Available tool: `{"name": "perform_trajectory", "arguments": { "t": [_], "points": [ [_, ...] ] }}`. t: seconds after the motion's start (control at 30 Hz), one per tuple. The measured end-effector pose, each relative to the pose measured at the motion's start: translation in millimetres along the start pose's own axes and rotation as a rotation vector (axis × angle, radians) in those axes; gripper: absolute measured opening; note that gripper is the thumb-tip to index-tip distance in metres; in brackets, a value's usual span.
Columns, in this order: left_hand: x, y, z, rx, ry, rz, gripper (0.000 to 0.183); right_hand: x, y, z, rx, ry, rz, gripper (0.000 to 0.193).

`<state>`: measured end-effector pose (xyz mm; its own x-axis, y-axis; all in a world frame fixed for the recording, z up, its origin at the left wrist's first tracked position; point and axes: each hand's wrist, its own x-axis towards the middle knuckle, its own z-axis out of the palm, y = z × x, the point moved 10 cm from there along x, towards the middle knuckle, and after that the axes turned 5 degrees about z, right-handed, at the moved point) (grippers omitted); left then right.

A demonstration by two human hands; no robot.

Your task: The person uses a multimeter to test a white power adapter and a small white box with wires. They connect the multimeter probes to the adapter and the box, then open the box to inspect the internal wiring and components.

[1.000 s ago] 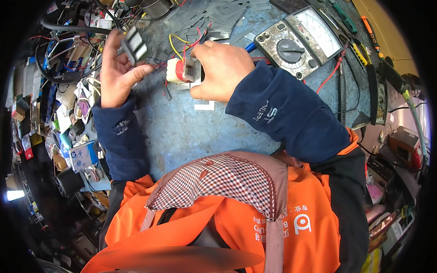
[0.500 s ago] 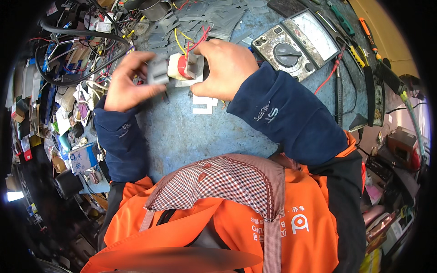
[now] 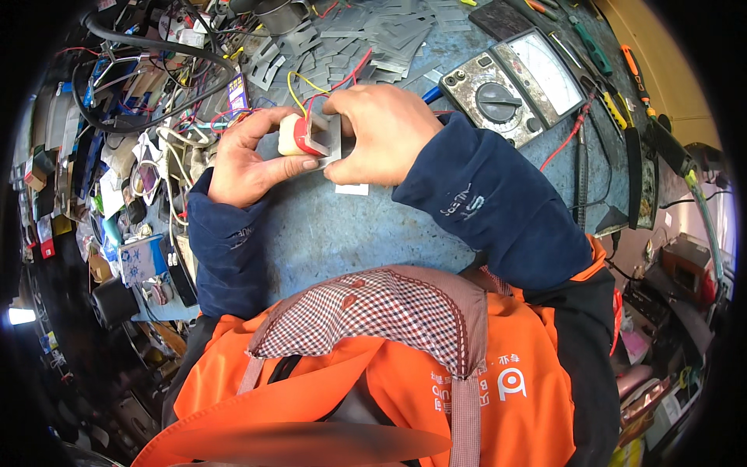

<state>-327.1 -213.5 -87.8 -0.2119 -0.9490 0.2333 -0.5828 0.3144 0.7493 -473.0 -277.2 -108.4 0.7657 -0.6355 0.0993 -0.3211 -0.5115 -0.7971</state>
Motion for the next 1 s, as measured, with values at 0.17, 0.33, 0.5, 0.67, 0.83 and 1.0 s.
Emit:
{"name": "perform_trajectory", "arguments": {
  "t": [0.17,0.33,0.5,0.67,0.83,1.0],
  "points": [
    [-4.6,-17.5,21.1,-0.230,-0.085,-0.169,0.065,-0.9,18.5,6.3,0.268,-0.133,0.214,0.069],
    [-4.5,-16.1,25.6,-0.107,-0.142,-0.143,0.070,3.7,7.9,6.6,0.046,-0.137,0.088,0.065],
    [-1.3,-19.1,17.3,0.133,-0.149,-0.120,0.073,-0.3,14.8,-6.7,-0.064,-0.031,0.070,0.066],
    [-4.8,-24.4,12.7,0.130,-0.124,-0.099,0.074,-8.2,6.7,-45.1,-0.190,0.189,0.068,0.068],
    [-2.1,-7.8,17.3,0.242,-0.150,0.048,0.070,-23.8,-19.1,-50.4,-0.478,0.388,-0.042,0.063],
    [0.1,-8.4,16.2,0.233,-0.138,0.008,0.069,-23.6,-21.9,-22.5,-0.252,0.220,-0.010,0.065]
  ]
}}
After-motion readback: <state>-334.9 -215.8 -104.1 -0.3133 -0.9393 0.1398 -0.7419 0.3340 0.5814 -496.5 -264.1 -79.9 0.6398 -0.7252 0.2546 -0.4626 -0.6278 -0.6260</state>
